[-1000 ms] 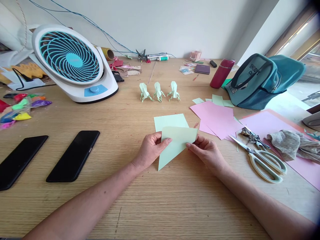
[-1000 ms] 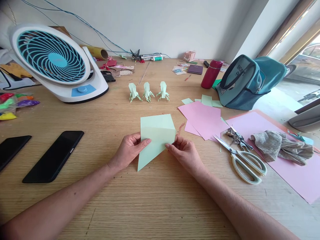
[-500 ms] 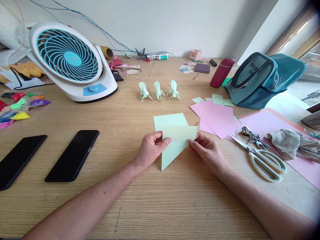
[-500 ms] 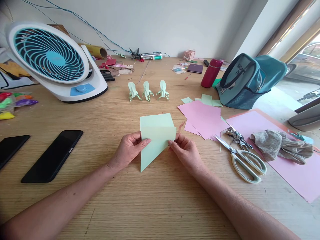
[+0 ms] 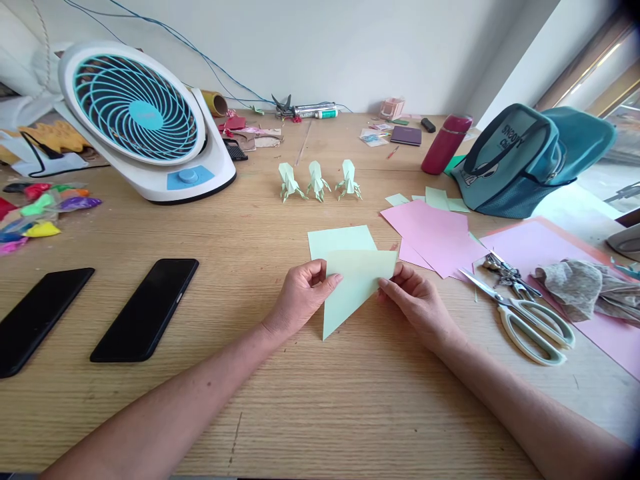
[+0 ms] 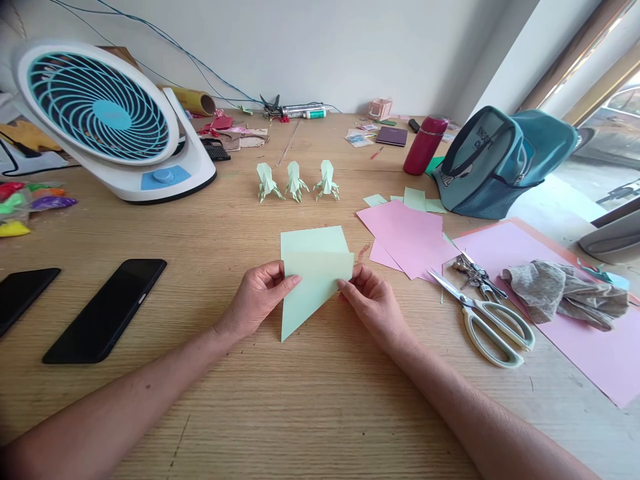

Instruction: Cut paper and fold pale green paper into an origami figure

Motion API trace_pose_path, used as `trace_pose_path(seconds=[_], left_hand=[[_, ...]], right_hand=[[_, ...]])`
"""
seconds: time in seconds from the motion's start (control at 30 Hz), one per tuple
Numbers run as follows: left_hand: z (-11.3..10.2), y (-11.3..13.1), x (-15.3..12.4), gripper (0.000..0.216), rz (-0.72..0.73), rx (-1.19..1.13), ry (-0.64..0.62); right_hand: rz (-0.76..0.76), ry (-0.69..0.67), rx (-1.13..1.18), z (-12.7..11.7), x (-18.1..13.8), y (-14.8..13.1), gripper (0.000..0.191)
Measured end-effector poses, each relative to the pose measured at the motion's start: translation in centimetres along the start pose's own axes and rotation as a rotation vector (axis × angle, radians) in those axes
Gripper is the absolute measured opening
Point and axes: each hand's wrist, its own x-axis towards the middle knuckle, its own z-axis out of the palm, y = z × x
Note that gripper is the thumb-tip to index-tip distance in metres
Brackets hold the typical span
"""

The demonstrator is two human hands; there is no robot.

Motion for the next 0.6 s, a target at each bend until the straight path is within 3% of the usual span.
trace_pose_path(seconds=[0.6], left_hand=[[0.13, 0.15, -0.04, 0.014, 0.013, -0.042, 0.024]], right_hand=[[-0.024, 0.016, 0.065, -0.3, 0.06, 0.93, 0.021]])
